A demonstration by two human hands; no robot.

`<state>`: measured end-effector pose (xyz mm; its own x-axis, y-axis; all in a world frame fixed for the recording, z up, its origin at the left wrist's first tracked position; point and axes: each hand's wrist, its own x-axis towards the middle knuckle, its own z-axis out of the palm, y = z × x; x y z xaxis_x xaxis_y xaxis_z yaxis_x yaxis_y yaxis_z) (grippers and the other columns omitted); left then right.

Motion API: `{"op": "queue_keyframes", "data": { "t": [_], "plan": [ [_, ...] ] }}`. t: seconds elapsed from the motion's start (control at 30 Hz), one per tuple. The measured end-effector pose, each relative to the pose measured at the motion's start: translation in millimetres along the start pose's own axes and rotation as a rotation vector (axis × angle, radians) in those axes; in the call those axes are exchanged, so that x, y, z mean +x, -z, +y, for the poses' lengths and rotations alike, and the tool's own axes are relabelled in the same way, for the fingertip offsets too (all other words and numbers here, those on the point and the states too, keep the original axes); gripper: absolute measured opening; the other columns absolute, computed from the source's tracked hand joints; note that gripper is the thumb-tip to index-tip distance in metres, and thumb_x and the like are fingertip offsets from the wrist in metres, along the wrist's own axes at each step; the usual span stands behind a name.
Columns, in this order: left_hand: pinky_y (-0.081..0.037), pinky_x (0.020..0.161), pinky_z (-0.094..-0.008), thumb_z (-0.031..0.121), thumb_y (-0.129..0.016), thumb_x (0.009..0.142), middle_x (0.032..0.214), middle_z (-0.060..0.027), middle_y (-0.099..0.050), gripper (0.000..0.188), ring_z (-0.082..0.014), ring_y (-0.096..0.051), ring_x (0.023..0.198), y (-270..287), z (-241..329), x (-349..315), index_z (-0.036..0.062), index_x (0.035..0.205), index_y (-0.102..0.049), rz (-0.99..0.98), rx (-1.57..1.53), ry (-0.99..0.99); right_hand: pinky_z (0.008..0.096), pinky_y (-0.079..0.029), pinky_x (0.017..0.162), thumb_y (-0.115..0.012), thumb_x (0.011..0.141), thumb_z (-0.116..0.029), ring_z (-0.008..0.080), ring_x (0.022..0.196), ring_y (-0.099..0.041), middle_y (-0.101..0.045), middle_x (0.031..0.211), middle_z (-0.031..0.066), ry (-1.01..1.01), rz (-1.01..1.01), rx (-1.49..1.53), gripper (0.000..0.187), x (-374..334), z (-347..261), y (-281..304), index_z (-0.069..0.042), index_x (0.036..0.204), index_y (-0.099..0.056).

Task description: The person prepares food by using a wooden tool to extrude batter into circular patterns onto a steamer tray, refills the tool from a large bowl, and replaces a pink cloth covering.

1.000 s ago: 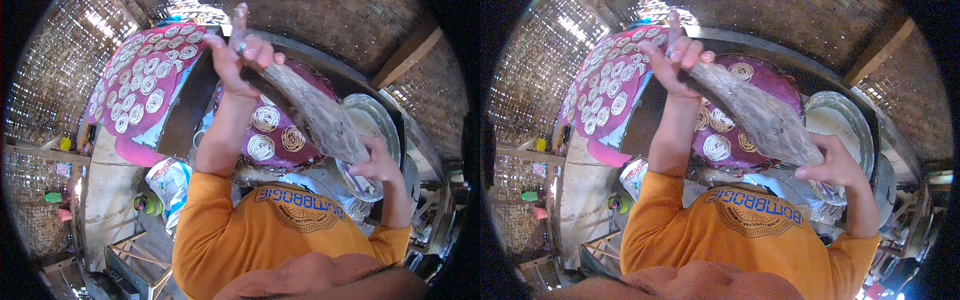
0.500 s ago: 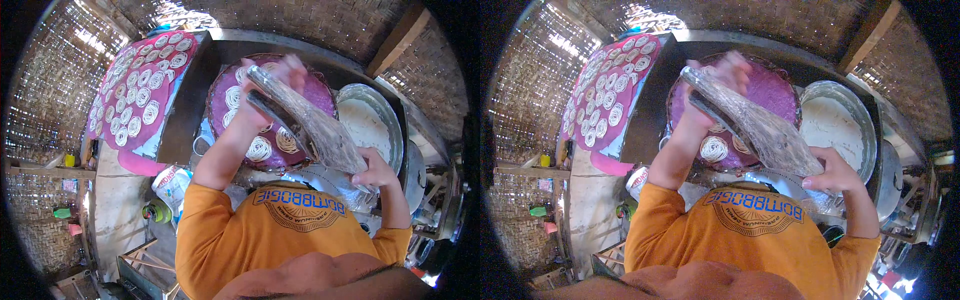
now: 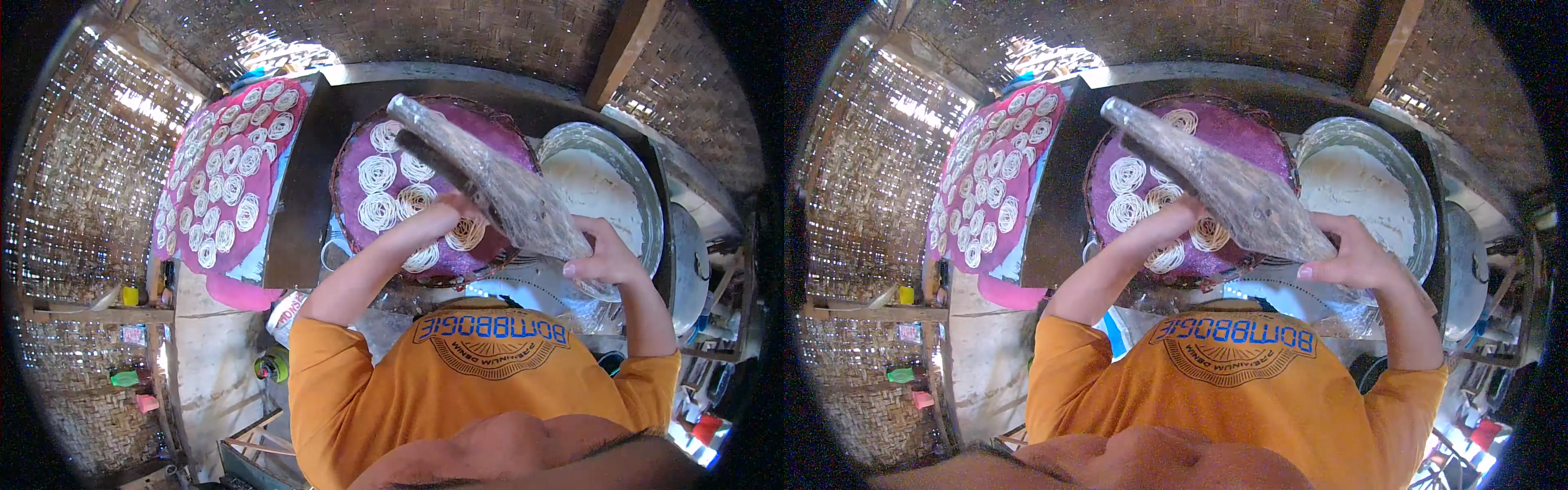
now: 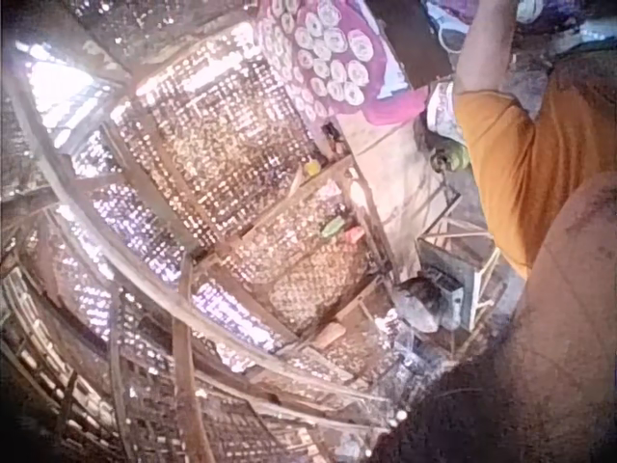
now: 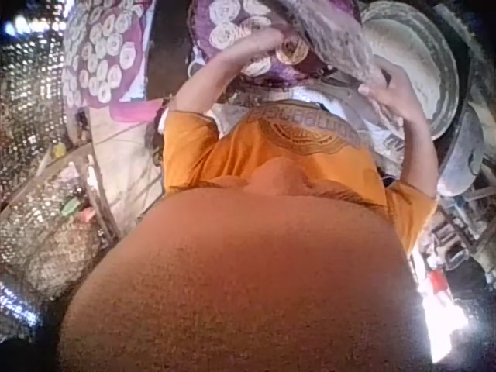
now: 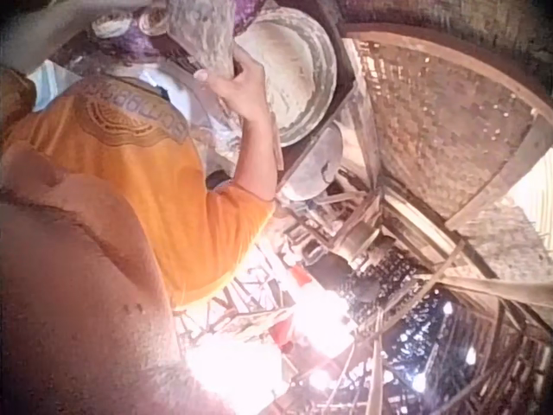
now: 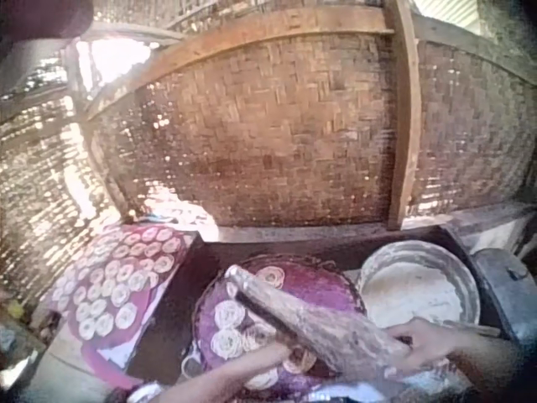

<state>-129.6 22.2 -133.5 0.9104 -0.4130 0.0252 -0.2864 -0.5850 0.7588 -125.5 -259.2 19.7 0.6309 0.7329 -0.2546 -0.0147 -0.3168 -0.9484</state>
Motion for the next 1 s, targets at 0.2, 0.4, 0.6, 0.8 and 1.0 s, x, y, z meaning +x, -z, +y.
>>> {"op": "queue_keyframes", "data": {
  "t": [0.2,0.4,0.6,0.8,1.0],
  "plan": [
    [-0.024,0.092,-0.0491,0.041,-0.033,0.084,0.133,-0.0101,-0.025,0.046,-0.0428,-0.033,0.109,25.3,38.1,-5.2,0.0096,0.115,-0.048,-0.06,0.445,0.135,0.0281,-0.037,0.085,-0.074,0.057,-0.03,0.015,0.093,-0.051,-0.057,0.1,0.0085,-0.008,0.075,0.013,0.066,2.6,5.0,10.1,0.004,0.109,-0.051],
    [-0.029,0.095,-0.0469,0.061,-0.027,0.081,0.128,-0.0151,-0.037,0.069,-0.0332,-0.037,0.115,80.0,41.4,25.3,0.0088,0.126,-0.034,0.421,-1.084,-0.072,0.0264,-0.042,0.076,-0.073,0.058,-0.034,0.0133,0.083,-0.053,-0.057,0.094,0.0067,-0.015,0.004,0.09,0.064,14.5,-6.4,5.3,0.004,0.106,-0.053],
    [-0.039,0.087,-0.045,0.068,-0.025,0.077,0.091,-0.0097,-0.058,0.078,-0.0272,-0.054,0.091,164.2,65.7,44.6,0.0101,0.128,-0.031,0.005,-1.61,-0.884,0.021,-0.043,0.05,-0.052,0.072,-0.06,0.0089,0.056,-0.052,-0.057,0.073,0.0049,-0.022,-0.239,0.138,0.063,45.3,-7.1,8.7,-0.001,0.094,-0.055],
    [-0.044,0.069,-0.041,0.065,-0.027,0.079,0.063,-0.0002,-0.048,0.069,-0.0197,-0.049,0.062,154.5,23.4,69.5,0.0137,0.122,-0.041,0.335,-1.781,-0.7,0.0237,-0.046,0.046,-0.031,0.085,-0.055,0.013,0.054,-0.057,-0.059,0.069,0.0076,-0.217,-0.127,0.055,0.059,91.6,1.4,25.4,-0.002,0.085,-0.056],
    [-0.043,0.067,-0.0396,0.063,-0.029,0.08,0.057,0.0014,-0.046,0.064,-0.0165,-0.046,0.056,148.9,-17.2,64.9,0.0161,0.123,-0.042,0.44,-1.837,-0.674,0.0238,-0.045,0.046,-0.037,0.087,-0.047,0.0118,0.05,-0.053,-0.057,0.062,0.0065,-0.266,-0.123,-0.052,0.049,119.2,-1.2,19.3,-0.002,0.081,-0.056]
  ]
}}
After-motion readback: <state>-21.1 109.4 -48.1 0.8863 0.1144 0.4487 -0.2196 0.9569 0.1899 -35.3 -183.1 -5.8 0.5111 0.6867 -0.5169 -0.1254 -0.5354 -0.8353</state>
